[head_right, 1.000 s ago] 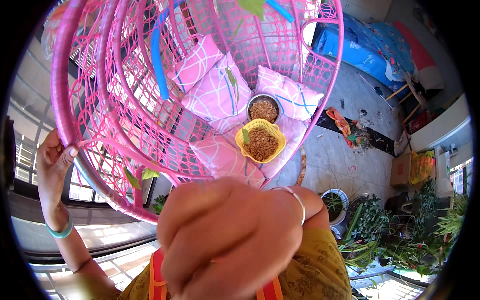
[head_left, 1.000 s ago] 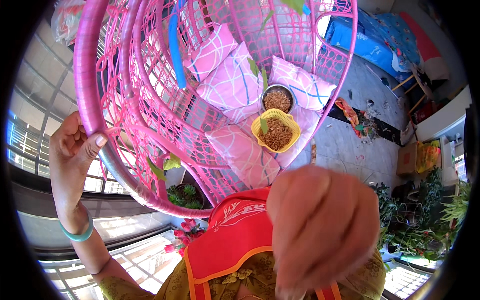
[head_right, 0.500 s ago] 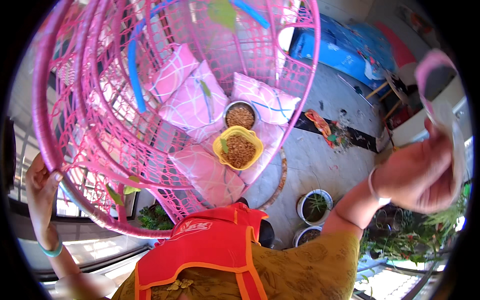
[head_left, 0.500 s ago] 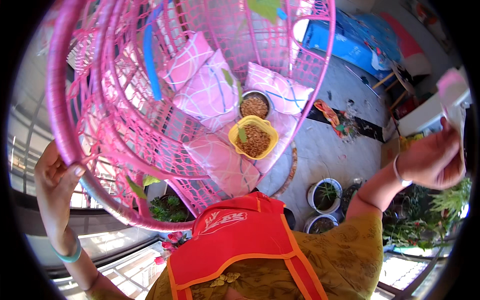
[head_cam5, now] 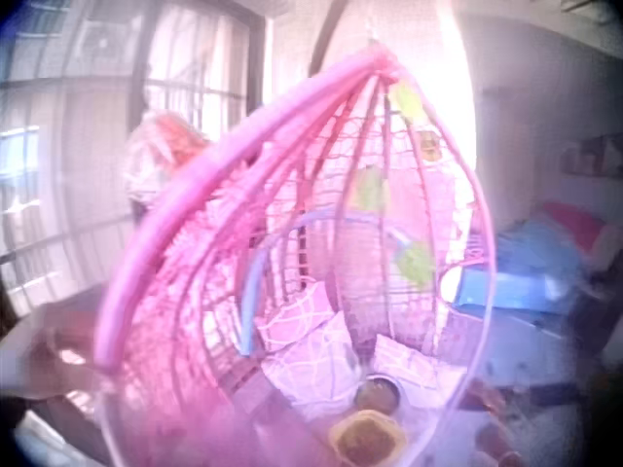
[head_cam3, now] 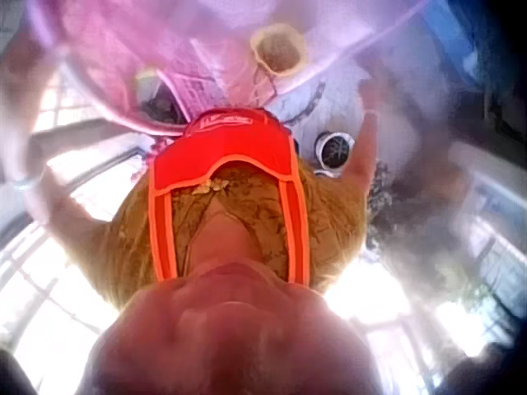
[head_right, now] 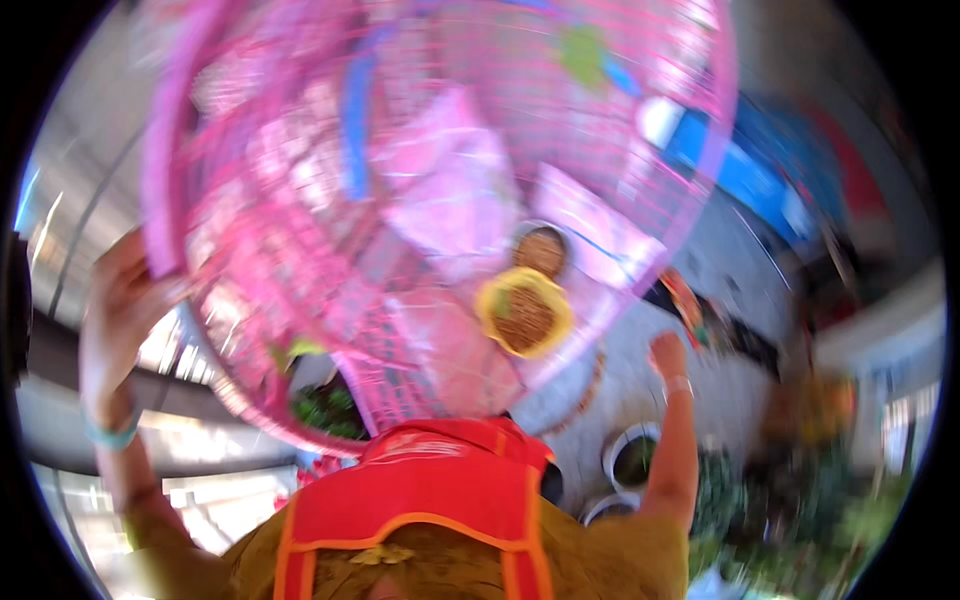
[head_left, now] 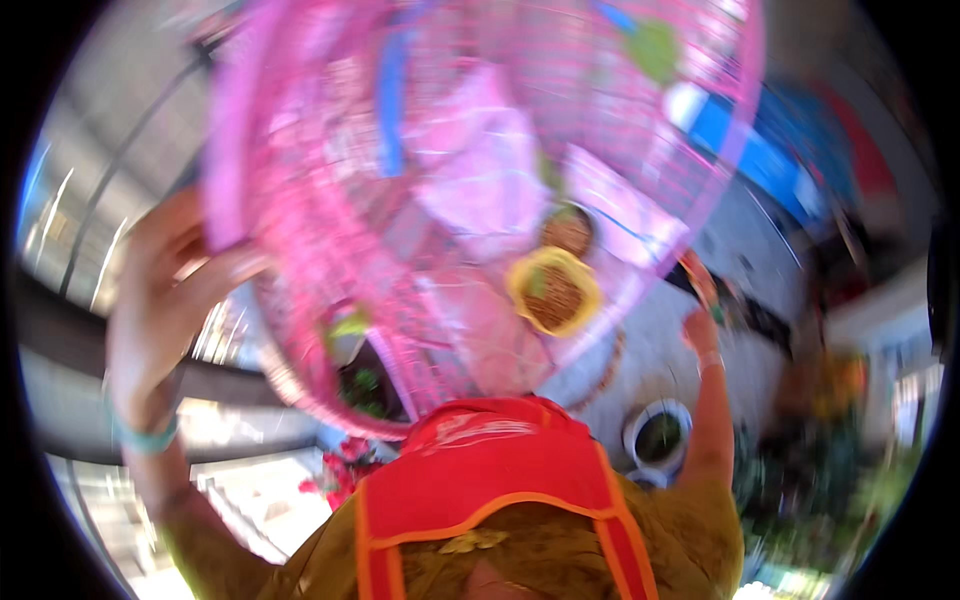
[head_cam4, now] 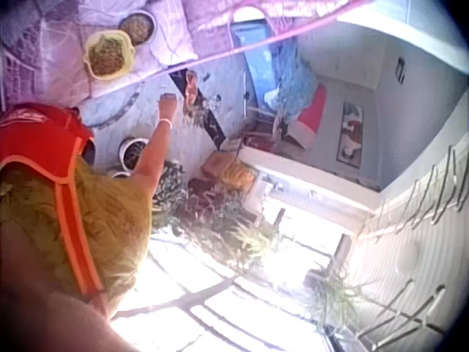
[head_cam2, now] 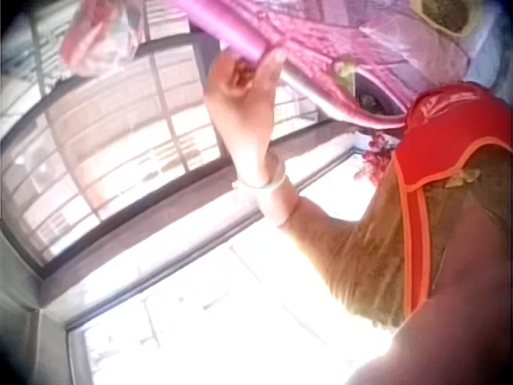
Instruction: The person wraps pink plastic ribbon around a pink wicker chair frame by hand.
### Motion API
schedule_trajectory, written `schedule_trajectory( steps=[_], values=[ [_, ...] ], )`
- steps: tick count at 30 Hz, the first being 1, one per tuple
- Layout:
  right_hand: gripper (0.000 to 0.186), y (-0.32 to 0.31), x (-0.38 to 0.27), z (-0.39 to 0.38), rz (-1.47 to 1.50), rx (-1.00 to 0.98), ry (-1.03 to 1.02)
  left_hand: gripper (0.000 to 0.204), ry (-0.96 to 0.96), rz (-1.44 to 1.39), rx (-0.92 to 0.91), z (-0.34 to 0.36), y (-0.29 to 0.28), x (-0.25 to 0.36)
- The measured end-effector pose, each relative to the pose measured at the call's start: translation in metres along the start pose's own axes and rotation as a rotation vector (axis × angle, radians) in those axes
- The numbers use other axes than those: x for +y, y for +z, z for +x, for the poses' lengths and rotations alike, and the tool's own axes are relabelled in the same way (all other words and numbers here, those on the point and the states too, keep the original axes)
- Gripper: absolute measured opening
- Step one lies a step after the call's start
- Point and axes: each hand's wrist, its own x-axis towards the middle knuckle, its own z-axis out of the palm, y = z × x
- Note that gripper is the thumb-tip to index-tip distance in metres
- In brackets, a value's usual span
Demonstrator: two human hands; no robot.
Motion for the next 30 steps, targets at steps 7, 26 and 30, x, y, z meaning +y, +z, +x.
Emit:
schedule_trajectory(
  steps=[7,26,30],
  values=[
    [0.012,-0.225,-0.069,0.140,1.930,0.035,0.380,0.029,0.089,0.305,-0.145,0.009,-0.004,0.012],
    [0.017,-0.514,-0.084,0.264,2.054,0.380,-0.670,0.031,0.176,0.370,0.002,0.006,-0.001,0.006],
    [0.017,-0.507,-0.080,0.261,2.048,0.194,-0.662,0.032,0.154,0.317,-0.010,0.006,-0.002,0.003]
  ],
)
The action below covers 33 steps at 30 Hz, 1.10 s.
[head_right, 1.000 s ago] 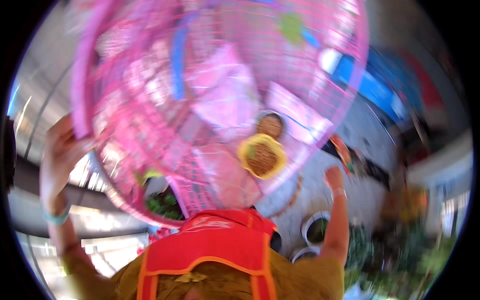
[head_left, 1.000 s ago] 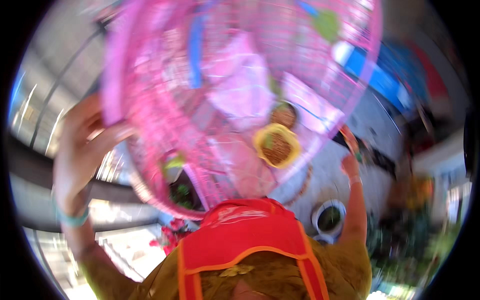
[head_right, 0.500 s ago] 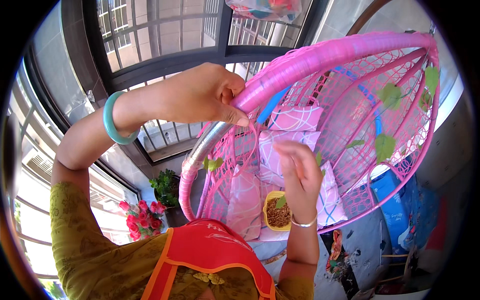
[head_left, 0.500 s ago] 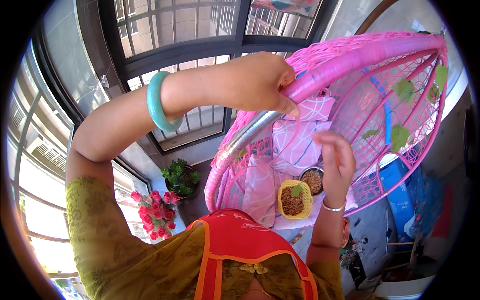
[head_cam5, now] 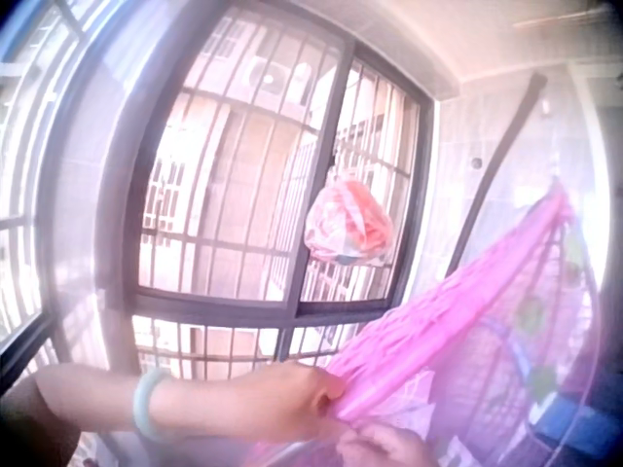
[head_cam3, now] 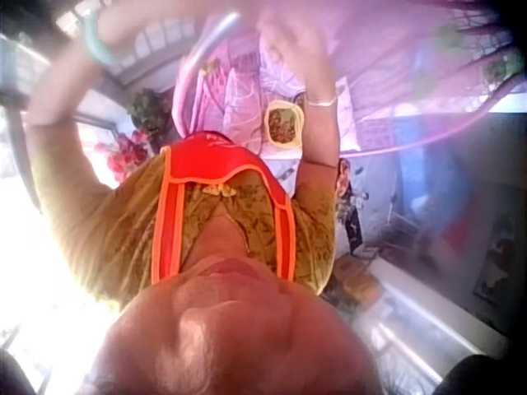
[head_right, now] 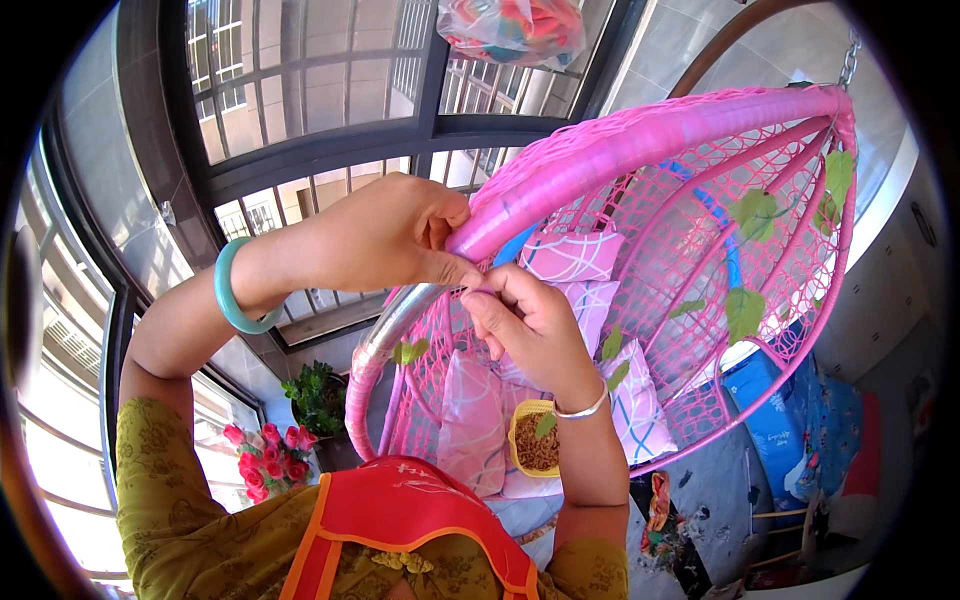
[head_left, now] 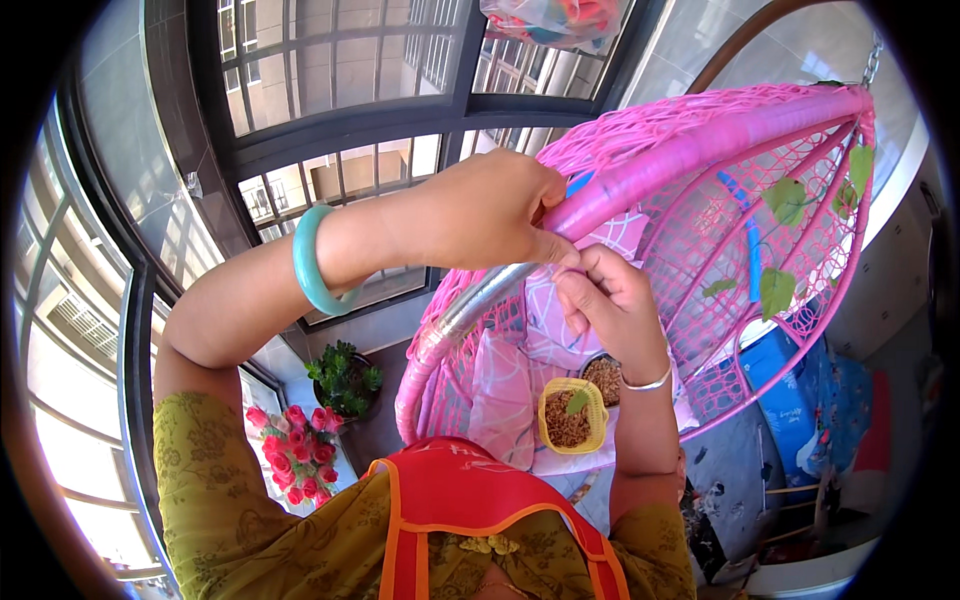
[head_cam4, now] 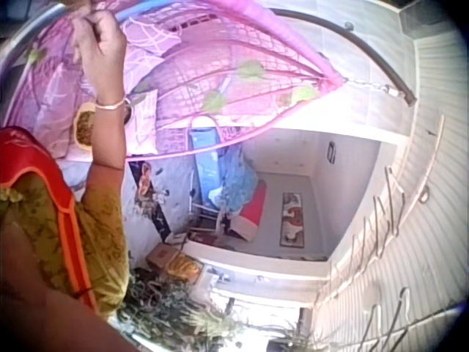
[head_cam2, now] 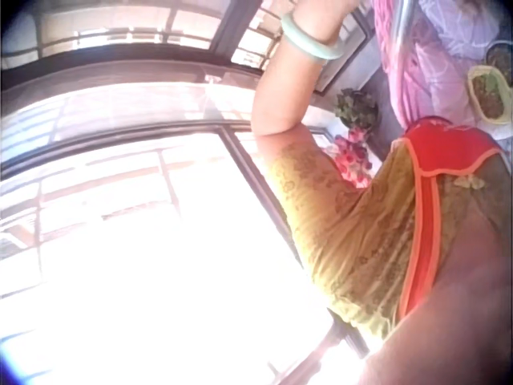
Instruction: The person wraps pink plastic ribbon around a pink wicker chair frame by hand.
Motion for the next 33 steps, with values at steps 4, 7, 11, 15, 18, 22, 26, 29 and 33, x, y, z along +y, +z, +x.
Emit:
schedule_trajectory(
  steps=[4,7,11,15,18,22,26,29,33],
  values=[
    [0.021,-0.002,0.008,-0.008,-0.036,0.059,-0.008,0.034,0.031,-0.022,0.002,0.001,0.001,-0.001],
    [0.023,0.002,0.020,-0.010,-0.086,0.119,-0.092,0.034,0.021,-0.084,-0.005,-0.002,0.002,-0.001],
    [0.024,0.001,0.031,-0.012,-0.084,0.125,-0.147,0.035,0.057,-0.235,-0.076,-0.004,-0.001,-0.007],
    [0.023,-0.003,0.037,-0.012,-0.090,0.098,-0.133,0.033,-0.066,-0.654,-0.036,-0.010,-0.002,-0.020],
    [0.022,-0.005,0.040,-0.010,-0.060,0.078,-0.136,0.030,-0.121,-0.693,-0.044,-0.012,0.003,-0.031],
    [0.021,-0.008,0.045,-0.006,-0.046,0.037,-0.171,0.026,-0.146,-0.878,-0.041,-0.017,0.015,-0.041],
    [0.019,-0.011,0.048,-0.001,-0.080,-0.010,-0.273,0.018,-0.072,-0.849,0.029,-0.020,0.022,-0.041],
    [0.016,-0.017,0.049,0.003,-0.069,-0.080,-0.328,0.020,-0.091,-0.860,0.037,-0.022,0.023,-0.039],
    [0.015,-0.021,0.056,0.012,-0.028,-0.096,-0.410,0.017,-0.092,-0.815,0.061,-0.024,0.025,-0.036]
  ],
)
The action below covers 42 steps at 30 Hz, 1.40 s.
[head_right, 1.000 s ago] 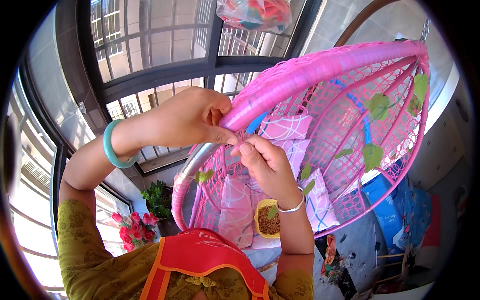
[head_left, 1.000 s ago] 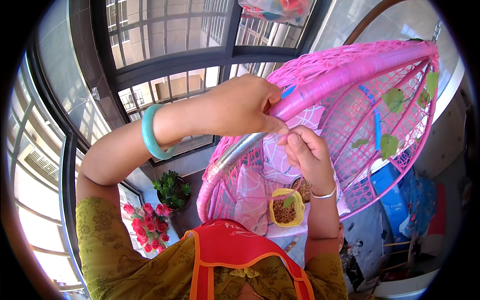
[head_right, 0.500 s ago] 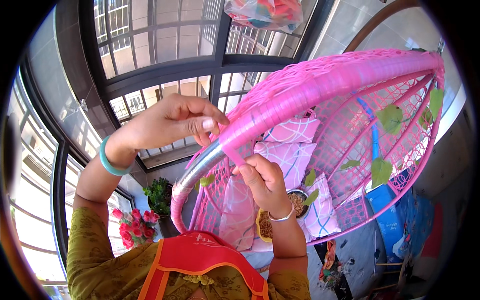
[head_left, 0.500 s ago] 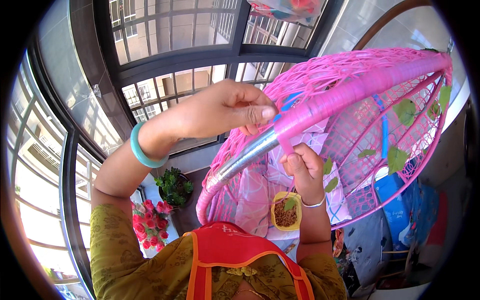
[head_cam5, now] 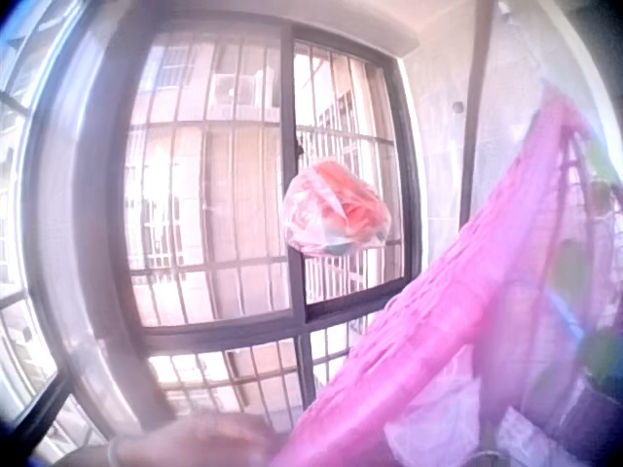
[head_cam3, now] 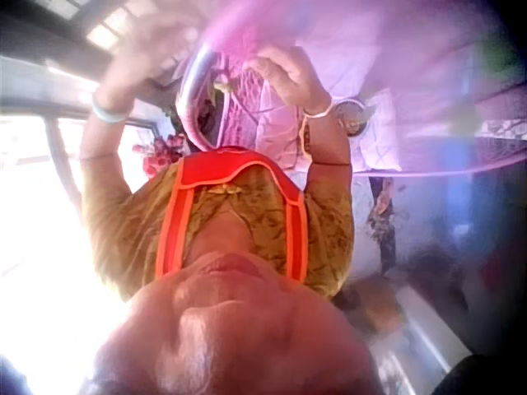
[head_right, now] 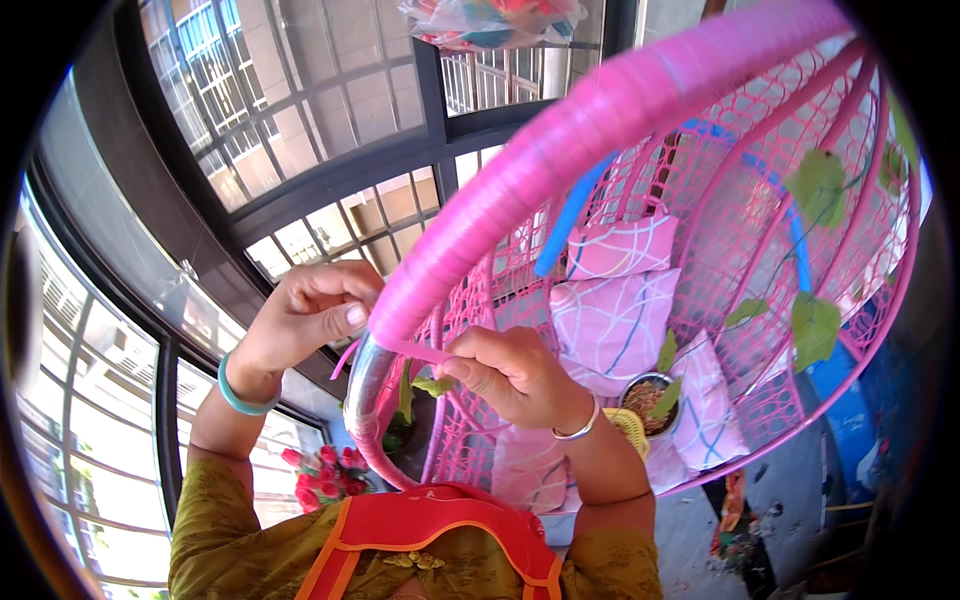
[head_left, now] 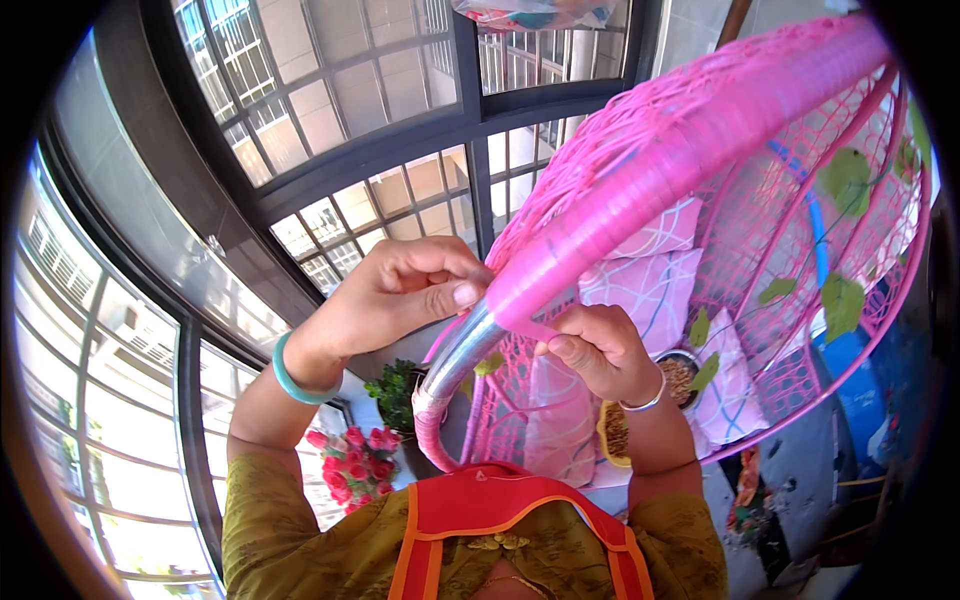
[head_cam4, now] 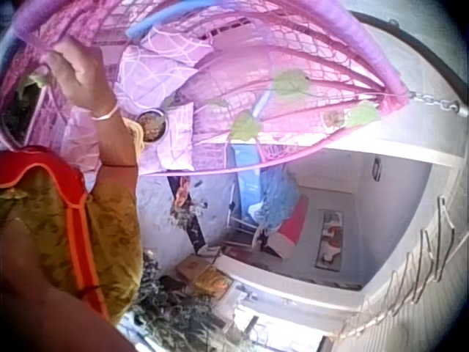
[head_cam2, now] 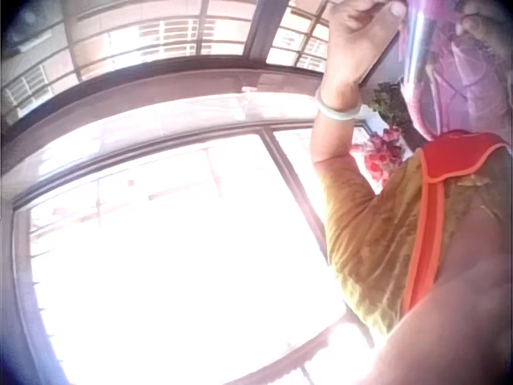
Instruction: The person wraps pink plastic ribbon around a pink wicker chair frame by hand.
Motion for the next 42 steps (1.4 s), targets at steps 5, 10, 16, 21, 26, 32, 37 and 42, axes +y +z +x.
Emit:
schedule_trajectory(
  steps=[5,10,16,21,26,32,37,42],
  values=[
    [0.013,-0.005,0.020,0.003,0.024,-0.029,-0.135,0.023,-0.005,0.015,0.073,-0.003,0.007,-0.005],
    [0.015,0.000,0.034,0.002,0.154,-0.009,-0.160,0.030,-0.021,-0.108,0.346,-0.013,0.032,-0.023],
    [0.017,0.005,0.041,0.006,0.183,0.024,-0.130,0.035,-0.062,-0.112,0.529,-0.017,0.052,-0.032],
    [0.018,0.010,0.040,0.005,0.195,0.068,-0.151,0.029,-0.028,-0.166,0.645,-0.021,0.064,-0.026],
    [0.018,0.013,0.037,0.003,0.168,0.140,-0.226,0.022,0.017,-0.133,0.584,-0.028,0.058,-0.019],
    [0.016,0.015,0.037,0.005,0.118,0.100,-0.165,0.021,-0.007,-0.024,0.414,-0.027,0.038,-0.007],
    [0.013,0.026,0.039,0.017,0.240,0.143,-0.119,0.024,-0.160,0.061,0.330,-0.025,0.034,0.006],
    [0.012,0.032,0.039,0.024,0.274,0.139,-0.064,0.023,-0.248,0.156,0.406,-0.016,0.040,0.014]
  ],
)
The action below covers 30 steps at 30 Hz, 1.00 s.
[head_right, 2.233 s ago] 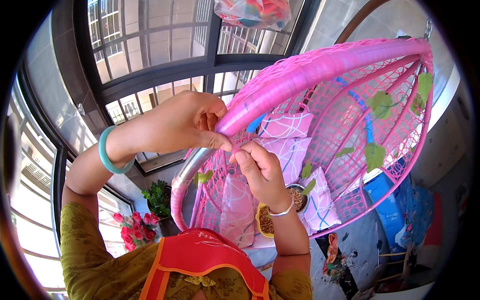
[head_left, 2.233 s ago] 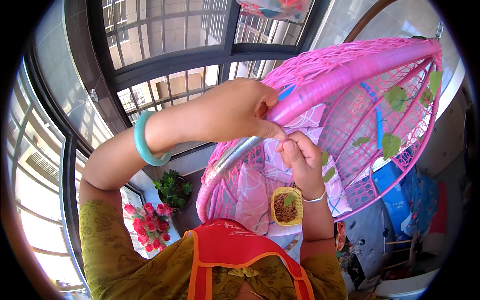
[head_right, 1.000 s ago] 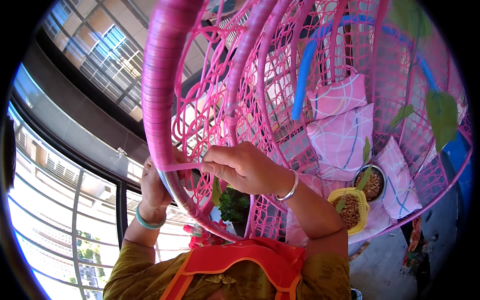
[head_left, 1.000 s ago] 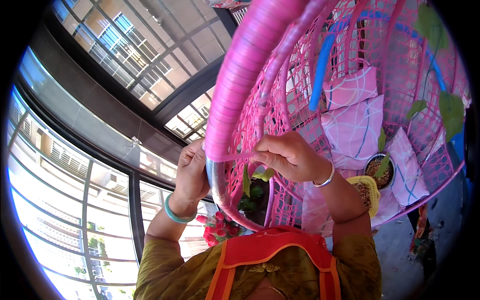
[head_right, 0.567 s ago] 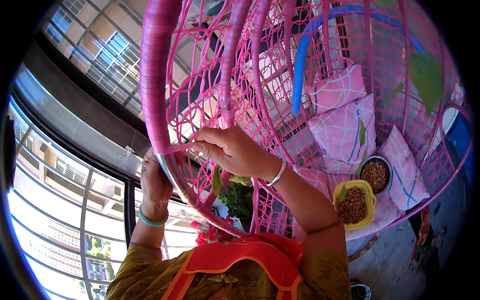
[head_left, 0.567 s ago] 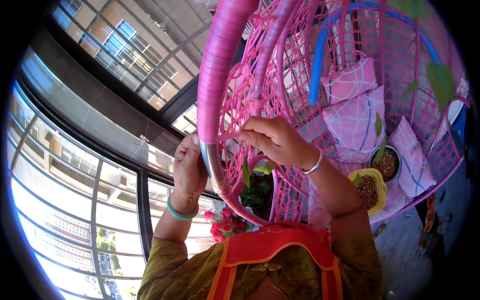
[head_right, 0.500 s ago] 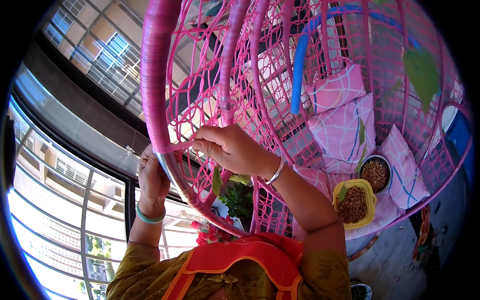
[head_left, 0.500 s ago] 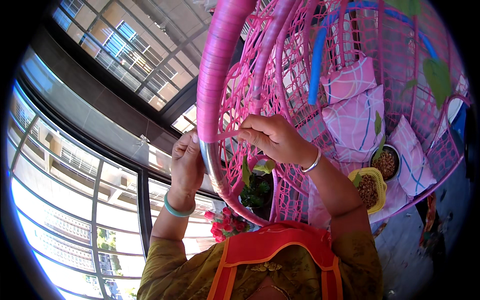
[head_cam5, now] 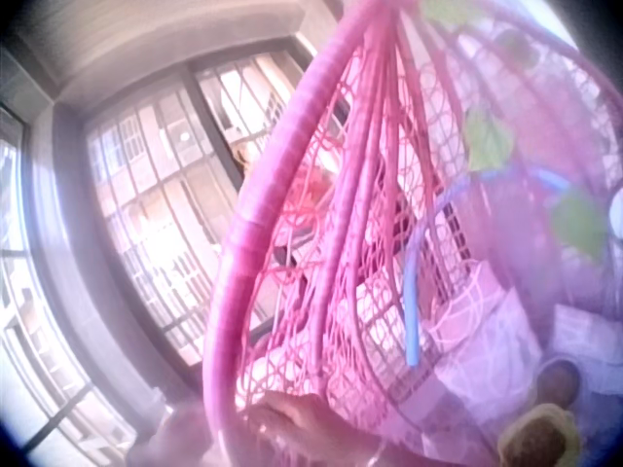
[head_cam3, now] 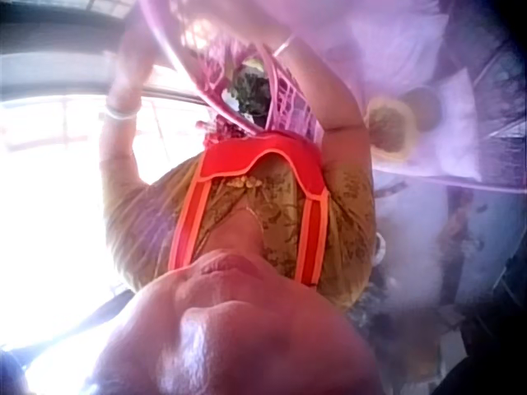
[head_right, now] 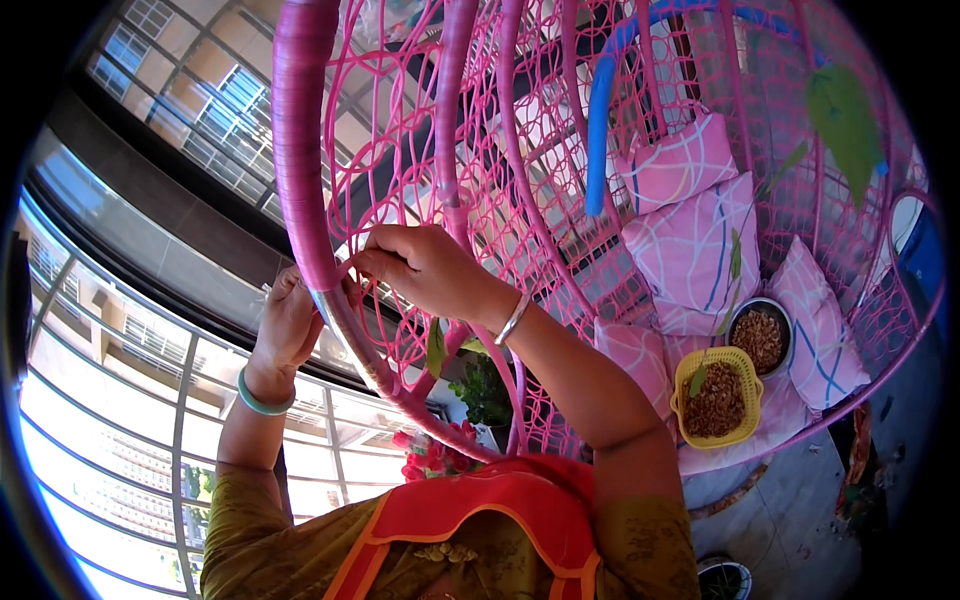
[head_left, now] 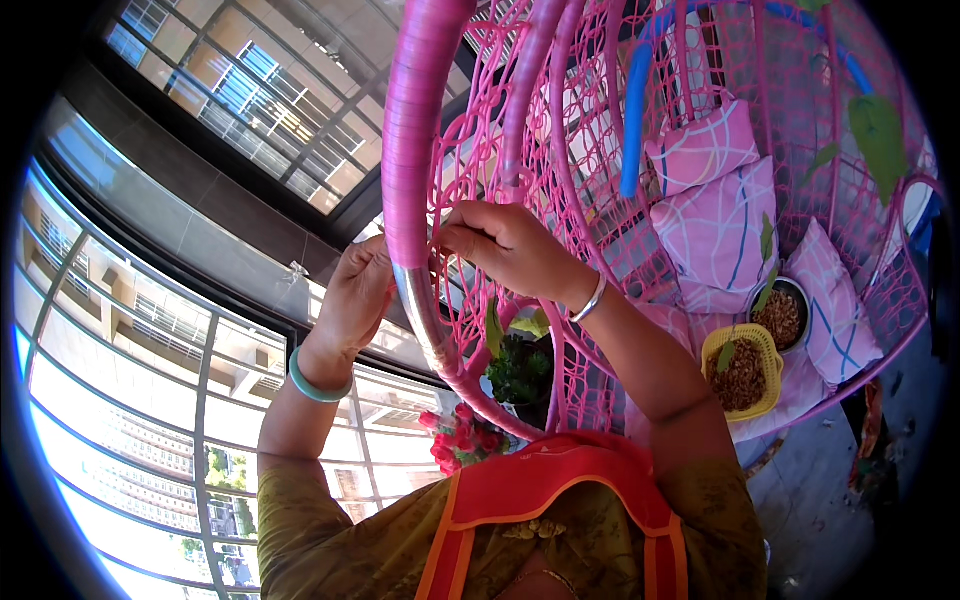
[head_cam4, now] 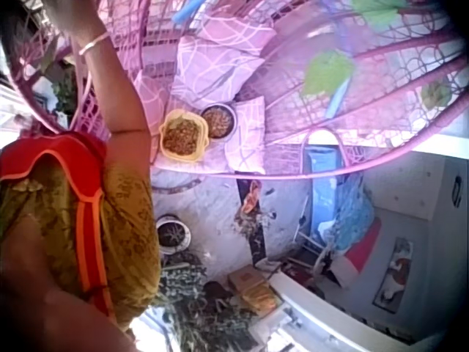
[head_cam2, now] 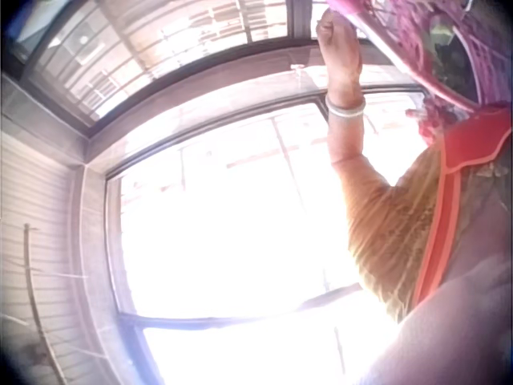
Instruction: The person wraps pink plastic ribbon around a pink wicker chair frame by hand.
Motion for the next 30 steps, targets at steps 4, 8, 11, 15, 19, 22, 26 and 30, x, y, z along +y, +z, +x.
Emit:
schedule_trajectory(
  steps=[4,8,11,15,19,22,26,30],
  values=[
    [0.012,-0.002,-0.003,0.005,-0.030,0.002,0.011,0.026,-0.071,0.069,-0.101,0.006,0.002,0.010],
    [0.011,-0.008,-0.009,0.013,-0.138,-0.070,0.103,0.032,-0.185,0.086,-0.198,0.011,-0.001,0.019],
    [0.010,-0.014,-0.013,0.018,-0.208,-0.096,0.132,0.033,-0.268,-0.002,-0.221,0.014,0.001,0.022],
    [0.010,-0.017,-0.014,0.026,-0.237,-0.115,0.169,0.031,-0.406,-0.280,-0.129,0.015,0.009,0.018],
    [0.007,-0.014,-0.015,0.032,-0.049,-0.060,0.085,0.024,-0.318,-0.491,-0.027,0.014,0.017,0.012],
    [0.009,-0.011,-0.021,0.035,-0.125,-0.098,0.054,0.024,-0.277,-0.632,0.005,0.009,0.019,0.010],
    [0.011,-0.010,-0.030,0.029,-0.110,-0.149,0.246,0.018,-0.309,-0.629,0.140,0.010,0.023,0.009],
    [0.008,-0.007,-0.036,0.017,-0.060,-0.077,0.229,0.017,-0.239,-0.688,0.140,0.006,0.027,0.009]
  ],
)
